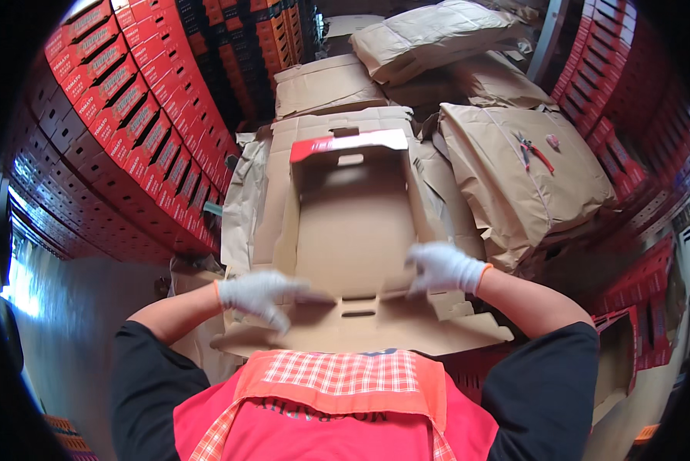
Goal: The person assembles flat cardboard boxes into three-dimensional containers by folding and interlocking the flaps. They repeatedly pick up flat sheets, fold them into shape, and stack the finished boxes on a growing pile.
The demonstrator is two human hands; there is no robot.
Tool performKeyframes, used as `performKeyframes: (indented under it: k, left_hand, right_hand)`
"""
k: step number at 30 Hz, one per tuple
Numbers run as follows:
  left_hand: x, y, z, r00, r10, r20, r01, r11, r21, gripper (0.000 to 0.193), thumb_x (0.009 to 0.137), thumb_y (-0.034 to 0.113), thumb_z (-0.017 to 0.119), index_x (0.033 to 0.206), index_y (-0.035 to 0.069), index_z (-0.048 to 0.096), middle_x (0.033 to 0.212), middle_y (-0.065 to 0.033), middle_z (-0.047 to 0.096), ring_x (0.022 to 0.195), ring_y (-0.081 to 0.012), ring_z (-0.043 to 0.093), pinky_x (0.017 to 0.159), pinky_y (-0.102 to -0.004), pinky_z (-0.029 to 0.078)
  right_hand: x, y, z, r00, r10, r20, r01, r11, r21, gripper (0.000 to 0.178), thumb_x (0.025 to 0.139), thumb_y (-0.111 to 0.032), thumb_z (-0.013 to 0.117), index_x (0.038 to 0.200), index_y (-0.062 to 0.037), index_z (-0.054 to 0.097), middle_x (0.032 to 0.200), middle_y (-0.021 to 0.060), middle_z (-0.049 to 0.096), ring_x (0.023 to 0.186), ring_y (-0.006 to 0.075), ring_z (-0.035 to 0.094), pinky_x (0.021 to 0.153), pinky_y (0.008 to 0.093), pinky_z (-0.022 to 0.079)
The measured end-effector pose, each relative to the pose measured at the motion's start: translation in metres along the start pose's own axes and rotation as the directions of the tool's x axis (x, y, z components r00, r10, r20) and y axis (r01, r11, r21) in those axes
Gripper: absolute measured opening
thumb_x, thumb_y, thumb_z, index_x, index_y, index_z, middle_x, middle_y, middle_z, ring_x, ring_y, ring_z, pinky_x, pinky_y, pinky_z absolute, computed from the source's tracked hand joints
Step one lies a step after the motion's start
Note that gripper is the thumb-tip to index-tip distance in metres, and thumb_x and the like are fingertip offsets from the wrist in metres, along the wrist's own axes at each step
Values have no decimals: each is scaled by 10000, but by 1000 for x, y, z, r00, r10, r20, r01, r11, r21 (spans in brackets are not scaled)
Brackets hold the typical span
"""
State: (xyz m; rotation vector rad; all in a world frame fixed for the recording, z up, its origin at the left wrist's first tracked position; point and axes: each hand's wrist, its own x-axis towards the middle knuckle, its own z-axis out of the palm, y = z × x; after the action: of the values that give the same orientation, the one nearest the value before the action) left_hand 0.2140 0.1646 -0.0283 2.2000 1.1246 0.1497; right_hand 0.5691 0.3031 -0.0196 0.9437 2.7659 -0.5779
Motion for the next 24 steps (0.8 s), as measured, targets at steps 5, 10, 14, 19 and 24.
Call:
performKeyframes:
  k: [5,10,14,19,24]
  left_hand:
    - [-46,7,12,816,26,577,350,773,-530,683,809,293,761,1429,131,523,1181,-150,687,1135,-200,620,983,-327,461]
    - [-29,-47,33,843,-236,-483,393,884,254,562,820,267,724,1357,176,587,1392,-118,552,1275,-290,516,995,-394,452]
    - [8,-86,73,558,-528,-640,131,818,-560,707,918,212,612,1548,106,308,1554,-133,377,1389,-245,406,1144,-345,320]
    - [25,-91,112,532,-652,-540,-563,204,-801,764,888,112,560,1575,93,224,1577,-85,344,1360,-185,426,1136,-325,340]
    - [46,-65,125,582,-704,-407,-698,-176,-694,535,890,212,543,1389,34,466,1328,-103,575,1175,-208,574,1011,-399,471]
  right_hand:
    - [-43,-36,10,689,-281,668,114,952,284,768,837,-476,711,1450,-115,423,1269,207,620,1171,372,598,984,422,470]
    - [-22,13,19,981,-163,-108,165,986,13,753,789,-454,756,1389,-79,496,1420,198,505,1270,374,516,1051,437,434]
    - [13,39,70,864,295,-408,-191,941,278,805,809,-414,757,1444,-44,429,1526,197,388,1413,328,382,1148,409,338]
    - [51,51,106,821,525,-223,245,29,969,765,807,-80,608,1510,-10,316,1281,150,567,1148,224,565,967,329,466]
    - [43,52,0,845,442,-302,240,191,952,728,794,-73,570,1481,41,358,1229,135,586,966,157,598,837,271,505]
